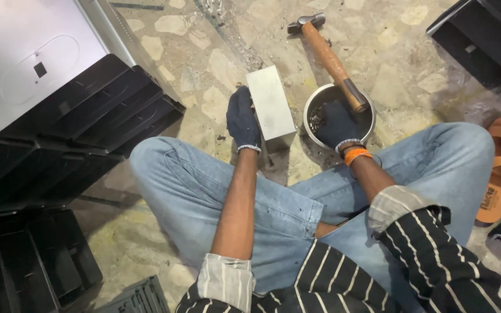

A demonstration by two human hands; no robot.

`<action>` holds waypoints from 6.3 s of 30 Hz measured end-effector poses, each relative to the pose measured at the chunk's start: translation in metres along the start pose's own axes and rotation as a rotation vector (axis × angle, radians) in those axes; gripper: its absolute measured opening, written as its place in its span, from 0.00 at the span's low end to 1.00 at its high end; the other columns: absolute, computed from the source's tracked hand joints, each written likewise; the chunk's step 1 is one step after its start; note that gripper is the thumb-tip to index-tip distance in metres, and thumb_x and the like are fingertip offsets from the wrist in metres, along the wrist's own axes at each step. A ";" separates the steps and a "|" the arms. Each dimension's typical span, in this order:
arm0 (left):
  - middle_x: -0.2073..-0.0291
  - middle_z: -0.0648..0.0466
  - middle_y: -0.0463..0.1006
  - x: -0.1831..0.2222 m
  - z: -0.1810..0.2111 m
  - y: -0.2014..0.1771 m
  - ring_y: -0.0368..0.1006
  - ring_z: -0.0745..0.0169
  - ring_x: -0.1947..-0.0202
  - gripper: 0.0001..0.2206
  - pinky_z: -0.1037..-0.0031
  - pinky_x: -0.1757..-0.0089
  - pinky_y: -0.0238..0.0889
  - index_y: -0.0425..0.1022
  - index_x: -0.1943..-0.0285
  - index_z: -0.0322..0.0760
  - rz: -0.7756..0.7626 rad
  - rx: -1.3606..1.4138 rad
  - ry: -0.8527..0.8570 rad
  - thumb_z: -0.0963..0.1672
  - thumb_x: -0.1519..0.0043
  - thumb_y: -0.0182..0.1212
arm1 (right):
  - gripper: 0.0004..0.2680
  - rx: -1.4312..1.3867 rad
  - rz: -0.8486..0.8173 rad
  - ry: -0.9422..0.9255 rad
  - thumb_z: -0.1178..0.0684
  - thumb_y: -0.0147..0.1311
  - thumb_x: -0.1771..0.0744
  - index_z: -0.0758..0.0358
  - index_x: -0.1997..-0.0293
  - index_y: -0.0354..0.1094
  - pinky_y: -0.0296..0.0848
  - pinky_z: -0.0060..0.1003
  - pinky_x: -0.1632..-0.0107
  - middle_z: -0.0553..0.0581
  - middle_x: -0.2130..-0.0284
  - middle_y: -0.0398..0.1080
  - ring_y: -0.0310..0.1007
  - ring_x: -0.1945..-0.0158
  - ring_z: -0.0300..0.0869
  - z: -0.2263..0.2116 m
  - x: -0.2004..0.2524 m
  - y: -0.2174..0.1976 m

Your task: The recorder is assembling metal panels by hammering small components into pre-drilled holes while sitting on the floor.

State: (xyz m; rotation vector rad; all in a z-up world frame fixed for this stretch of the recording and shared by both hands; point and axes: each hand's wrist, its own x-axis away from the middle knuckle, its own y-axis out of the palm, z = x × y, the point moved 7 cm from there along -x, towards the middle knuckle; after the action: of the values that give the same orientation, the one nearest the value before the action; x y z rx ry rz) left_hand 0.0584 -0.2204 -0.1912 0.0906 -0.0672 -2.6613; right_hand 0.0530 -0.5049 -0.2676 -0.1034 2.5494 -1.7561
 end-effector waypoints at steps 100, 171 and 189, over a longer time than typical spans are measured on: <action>0.60 0.51 0.82 0.079 0.231 0.066 0.79 0.64 0.60 0.06 0.73 0.57 0.73 0.78 0.49 0.30 -0.094 0.059 0.443 0.39 0.31 0.57 | 0.03 -0.169 0.461 -0.094 0.53 0.64 0.35 0.59 0.63 0.77 0.72 0.47 0.61 0.60 0.68 0.75 0.76 0.64 0.54 -0.039 0.051 -0.247; 0.67 0.43 0.81 0.117 -0.201 0.487 0.77 0.47 0.65 0.11 0.59 0.61 0.71 0.82 0.60 0.36 -0.611 -0.677 0.127 0.48 0.35 0.64 | 0.10 -0.028 0.314 0.411 0.47 0.64 0.41 0.64 0.71 0.76 0.74 0.51 0.54 0.68 0.69 0.75 0.76 0.60 0.59 0.359 0.022 -0.134; 0.67 0.49 0.83 0.142 0.044 0.395 0.79 0.51 0.67 0.08 0.62 0.66 0.72 0.79 0.55 0.36 -0.434 0.537 -0.748 0.44 0.40 0.63 | 0.11 0.041 0.498 0.484 0.46 0.64 0.39 0.63 0.64 0.76 0.74 0.55 0.56 0.67 0.66 0.76 0.76 0.59 0.61 0.262 0.047 -0.249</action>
State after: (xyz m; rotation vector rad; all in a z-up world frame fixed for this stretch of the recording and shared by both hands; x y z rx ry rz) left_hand 0.1104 -0.6343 -0.1297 -0.8004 -1.1039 -2.8572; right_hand 0.0326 -0.8409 -0.1283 0.9775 2.4935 -1.7739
